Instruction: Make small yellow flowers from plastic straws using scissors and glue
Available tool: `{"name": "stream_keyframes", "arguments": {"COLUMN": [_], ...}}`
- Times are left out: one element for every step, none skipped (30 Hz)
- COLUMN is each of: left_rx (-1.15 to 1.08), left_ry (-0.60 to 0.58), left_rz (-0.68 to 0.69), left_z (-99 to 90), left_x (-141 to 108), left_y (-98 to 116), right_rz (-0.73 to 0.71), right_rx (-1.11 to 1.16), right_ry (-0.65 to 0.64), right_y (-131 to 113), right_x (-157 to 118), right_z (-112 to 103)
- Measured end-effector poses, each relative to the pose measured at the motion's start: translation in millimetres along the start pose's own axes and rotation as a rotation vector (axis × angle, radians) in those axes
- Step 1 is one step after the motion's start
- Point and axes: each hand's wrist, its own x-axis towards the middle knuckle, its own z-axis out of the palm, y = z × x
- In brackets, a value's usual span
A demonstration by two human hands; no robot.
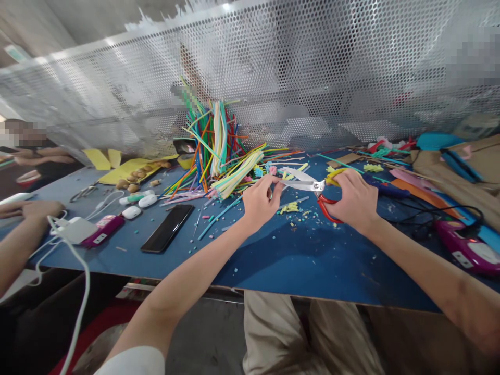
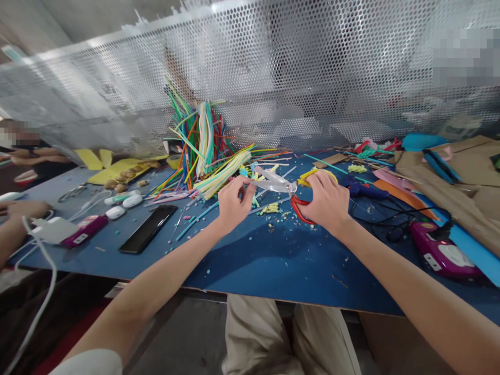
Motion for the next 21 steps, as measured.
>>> {"name": "stream_keyframes", "arguments": {"left_rx": [-0.009,-0.02,-0.031,-0.038,-0.039,-0.038,-0.038,-0.041,-0.048,-0.058,-0.071,-0.084,-0.096,-0.109,-0.121,-0.13,-0.134,-0.135,-0.133,-0.129,-0.126], "left_ry": [-0.008,-0.013,-0.015,-0.015,-0.014,-0.015,-0.018,-0.023,-0.029,-0.034,-0.035,-0.036,-0.036,-0.037,-0.037,-0.036,-0.037,-0.038,-0.039,-0.04,-0.04], "left_rz": [-0.018,-0.032,-0.042,-0.048,-0.05,-0.049,-0.049,-0.049,-0.051,-0.056,-0.063,-0.073,-0.081,-0.086,-0.088,-0.087,-0.084,-0.081,-0.079,-0.079,-0.078], "left_z": [0.4,0.8,1.4,2.0,2.5,2.9,3.2,3.3,3.2,2.9,2.5,2.0,1.5,1.1,0.7,0.3,0.0,-0.2,-0.4,-0.5,-0.6], "left_x": [0.5,0.9,1.4,1.8,2.2,2.5,2.7,2.8,2.9,2.9,2.9,2.7,2.6,2.4,2.3,2.1,2.0,1.9,1.8,1.6,1.5], "left_y": [0.2,0.3,0.3,0.1,-0.2,-0.6,-1.0,-1.2,-1.4,-1.3,-1.0,-0.5,0.1,0.8,1.5,2.2,2.8,3.4,4.0,4.6,5.1], "right_rz": [0.014,0.029,0.044,0.058,0.073,0.083,0.088,0.089,0.084,0.078,0.072,0.067,0.063,0.06,0.058,0.056,0.053,0.048,0.043,0.037,0.031], "right_rx": [-0.009,-0.016,-0.018,-0.016,-0.01,0.0,0.014,0.032,0.053,0.075,0.097,0.119,0.138,0.153,0.166,0.176,0.187,0.198,0.211,0.225,0.239], "right_ry": [-0.013,-0.029,-0.047,-0.067,-0.086,-0.104,-0.115,-0.12,-0.121,-0.117,-0.11,-0.102,-0.095,-0.089,-0.085,-0.084,-0.084,-0.086,-0.088,-0.09,-0.094], "right_y": [-0.5,-1.1,-1.9,-2.8,-3.7,-4.7,-5.6,-6.4,-7.0,-7.4,-7.7,-7.8,-7.9,-7.8,-7.6,-7.4,-7.2,-6.9,-6.7,-6.6,-6.7], "right_x": [0.5,1.0,1.5,1.9,2.1,2.3,2.4,2.2,2.0,1.6,1.2,0.7,0.3,0.0,-0.3,-0.5,-0.6,-0.8,-0.9,-1.0,-1.2], "right_z": [-0.8,-1.4,-1.9,-2.3,-2.4,-2.4,-2.2,-1.8,-1.3,-0.7,-0.1,0.5,0.9,1.2,1.4,1.4,1.4,1.3,1.1,1.0,0.7]}}
